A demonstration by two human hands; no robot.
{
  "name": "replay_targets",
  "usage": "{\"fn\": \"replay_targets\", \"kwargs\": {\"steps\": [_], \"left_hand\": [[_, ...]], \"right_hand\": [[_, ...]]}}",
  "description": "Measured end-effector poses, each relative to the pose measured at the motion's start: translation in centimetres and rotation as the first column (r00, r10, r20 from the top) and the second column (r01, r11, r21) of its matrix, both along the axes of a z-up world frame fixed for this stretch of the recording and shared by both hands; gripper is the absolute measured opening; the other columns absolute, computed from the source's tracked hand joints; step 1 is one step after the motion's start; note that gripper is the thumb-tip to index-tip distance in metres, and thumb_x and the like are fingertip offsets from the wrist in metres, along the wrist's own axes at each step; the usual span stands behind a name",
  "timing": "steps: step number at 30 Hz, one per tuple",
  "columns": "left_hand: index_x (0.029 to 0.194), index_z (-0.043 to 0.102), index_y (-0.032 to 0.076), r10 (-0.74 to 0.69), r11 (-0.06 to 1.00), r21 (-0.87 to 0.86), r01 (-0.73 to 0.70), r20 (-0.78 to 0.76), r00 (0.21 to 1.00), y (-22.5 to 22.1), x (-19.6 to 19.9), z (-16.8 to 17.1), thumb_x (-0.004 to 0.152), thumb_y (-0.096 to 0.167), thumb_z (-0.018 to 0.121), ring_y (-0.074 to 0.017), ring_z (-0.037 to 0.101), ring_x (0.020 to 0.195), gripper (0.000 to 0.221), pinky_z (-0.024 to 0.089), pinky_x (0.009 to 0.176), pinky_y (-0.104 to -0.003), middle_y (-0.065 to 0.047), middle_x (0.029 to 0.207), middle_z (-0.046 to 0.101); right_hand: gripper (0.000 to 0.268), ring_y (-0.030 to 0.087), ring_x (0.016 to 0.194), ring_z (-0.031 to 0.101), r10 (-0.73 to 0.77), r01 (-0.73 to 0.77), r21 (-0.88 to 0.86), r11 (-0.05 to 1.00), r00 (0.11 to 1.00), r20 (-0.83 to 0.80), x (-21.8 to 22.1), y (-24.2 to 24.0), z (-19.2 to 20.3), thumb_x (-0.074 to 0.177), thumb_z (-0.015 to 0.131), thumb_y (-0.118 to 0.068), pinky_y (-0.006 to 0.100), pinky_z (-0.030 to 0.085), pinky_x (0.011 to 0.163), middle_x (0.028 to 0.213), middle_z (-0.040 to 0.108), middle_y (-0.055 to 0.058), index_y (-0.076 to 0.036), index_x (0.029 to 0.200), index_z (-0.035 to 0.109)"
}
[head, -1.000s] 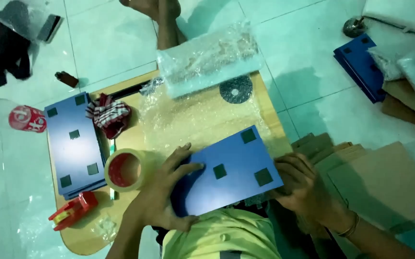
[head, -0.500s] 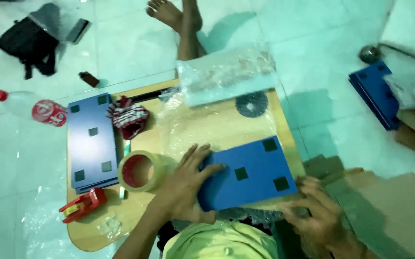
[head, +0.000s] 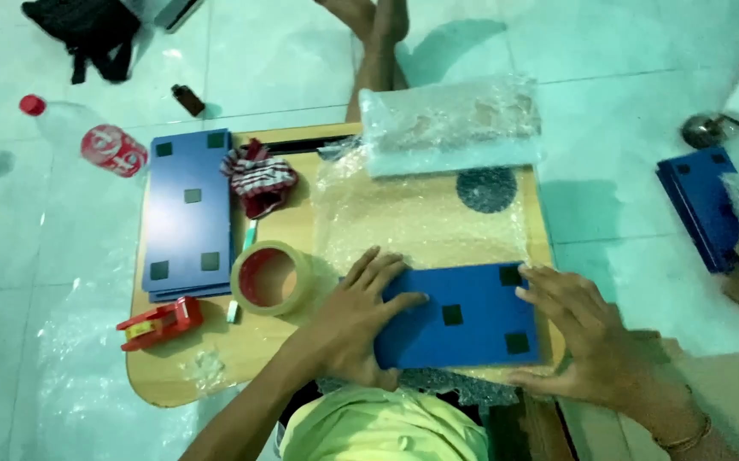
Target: The person is cleaning a blue rectangular panel with a cloth, then wrapping it in bubble wrap and securing it with adhesive tape from a dispenser.
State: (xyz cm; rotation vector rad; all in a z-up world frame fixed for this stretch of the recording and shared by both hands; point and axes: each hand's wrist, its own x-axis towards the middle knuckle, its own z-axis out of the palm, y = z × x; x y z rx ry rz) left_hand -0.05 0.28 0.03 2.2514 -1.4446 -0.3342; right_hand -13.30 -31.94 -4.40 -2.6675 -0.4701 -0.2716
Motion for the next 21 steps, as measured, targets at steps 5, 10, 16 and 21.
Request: {"fn": "replay_targets", "kwargs": {"steps": [5, 10, 16, 21], "left_hand": [[0.136, 0.062, 0.014, 0.004, 1.0, -0.023, -0.004, 0.018, 1.0, 0.8, -0.1, 0.0, 0.048, 0.047, 0.077, -0.0458, 0.033, 0.145, 0.095, 0.013, 0.127, -0.062, -0.025, 0.148, 0.047], [0.14, 0.057, 0.021, -0.011, 1.0, 0.015, 0.01, 0.081, 0.997, 1.7, 0.3, -2.0, 0.04, 0.049, 0.087, -0.0448, 0.029, 0.149, 0.107, 0.015, 0.126, -0.065, -0.021, 0.153, 0.043], [0.139, 0.06, 0.016, -0.026, 0.998, -0.061, 0.025, -0.006, 1.0, 2.9, -0.5, -1.5, 0.059, 0.04, 0.08, -0.045, 0.021, 0.155, 0.086, 0.017, 0.126, -0.064, -0.021, 0.162, 0.035], [0.139, 0.059, 0.016, 0.054, 0.992, -0.1, -0.07, -0.152, 0.987, 5.0, -0.3, 3.1, 0.082, 0.042, 0.077, -0.0431, 0.032, 0.15, 0.066, 0.033, 0.116, -0.066, -0.02, 0.159, 0.041]], "right_hand": [[0.139, 0.03, 0.147, 0.037, 0.155, -0.157, -0.127, 0.979, 0.988, -0.026, 3.3, 0.7, 1.0, 0.047, 0.094, -0.078, 0.054, 0.022, 0.126, 0.159, 0.039, 0.011, -0.011, 0.154, 0.035], [0.149, 0.028, 0.14, 0.045, 0.197, -0.209, -0.16, 0.965, 0.976, -0.089, 4.2, 0.1, -0.6, 0.045, 0.096, -0.088, 0.056, 0.021, 0.125, 0.151, 0.046, 0.011, -0.008, 0.155, 0.034], [0.14, 0.02, 0.146, 0.039, 0.154, -0.18, -0.154, 0.972, 0.974, -0.168, 4.2, 0.3, -0.3, 0.045, 0.097, -0.087, 0.052, 0.017, 0.126, 0.157, 0.045, 0.003, -0.013, 0.151, 0.041], [0.14, 0.024, 0.145, 0.037, 0.152, -0.194, -0.204, 0.96, 0.967, -0.203, 4.4, -0.1, -0.7, 0.048, 0.087, -0.099, 0.056, 0.017, 0.122, 0.157, 0.04, 0.004, -0.017, 0.151, 0.04]]}}
